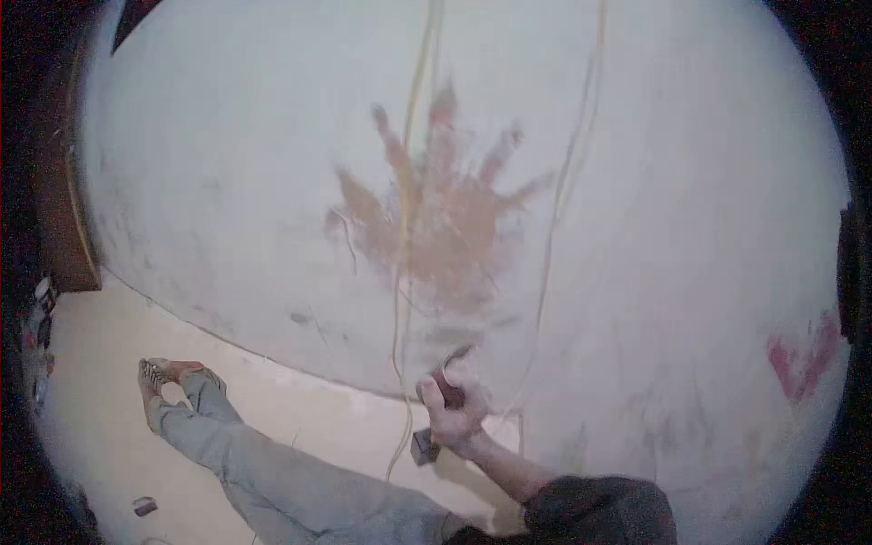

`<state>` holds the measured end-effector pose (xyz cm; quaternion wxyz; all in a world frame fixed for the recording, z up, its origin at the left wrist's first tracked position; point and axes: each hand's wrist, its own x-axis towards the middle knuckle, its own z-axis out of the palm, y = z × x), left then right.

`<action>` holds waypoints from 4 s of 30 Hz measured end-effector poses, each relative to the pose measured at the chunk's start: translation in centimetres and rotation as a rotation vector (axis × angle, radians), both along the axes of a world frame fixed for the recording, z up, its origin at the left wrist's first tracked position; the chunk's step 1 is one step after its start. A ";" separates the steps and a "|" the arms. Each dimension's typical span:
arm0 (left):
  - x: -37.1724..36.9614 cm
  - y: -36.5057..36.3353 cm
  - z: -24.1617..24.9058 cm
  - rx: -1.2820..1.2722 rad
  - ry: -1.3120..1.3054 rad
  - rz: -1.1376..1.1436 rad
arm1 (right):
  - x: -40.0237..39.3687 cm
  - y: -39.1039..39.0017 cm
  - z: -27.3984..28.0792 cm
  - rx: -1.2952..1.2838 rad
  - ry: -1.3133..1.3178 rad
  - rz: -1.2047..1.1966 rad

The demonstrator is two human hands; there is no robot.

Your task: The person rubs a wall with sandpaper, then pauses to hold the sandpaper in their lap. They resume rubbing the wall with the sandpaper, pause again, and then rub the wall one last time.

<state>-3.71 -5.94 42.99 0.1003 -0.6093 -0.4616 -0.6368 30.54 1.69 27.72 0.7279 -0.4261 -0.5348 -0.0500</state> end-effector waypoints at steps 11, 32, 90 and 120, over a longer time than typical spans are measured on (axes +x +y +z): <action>3.0 1.1 1.3 -0.091 0.016 -0.053 | 1.4 -0.9 1.7 0.168 -0.136 0.003; 5.5 2.5 -0.1 -0.024 0.053 -0.108 | 17.8 7.1 5.1 -0.006 -0.584 -0.638; 16.0 9.9 -29.9 -0.760 -0.029 -0.467 | 20.6 10.3 10.0 0.070 -0.555 -1.195; 16.0 9.8 -29.4 -0.759 0.006 -0.488 | 20.7 9.5 11.3 0.163 -0.706 -1.050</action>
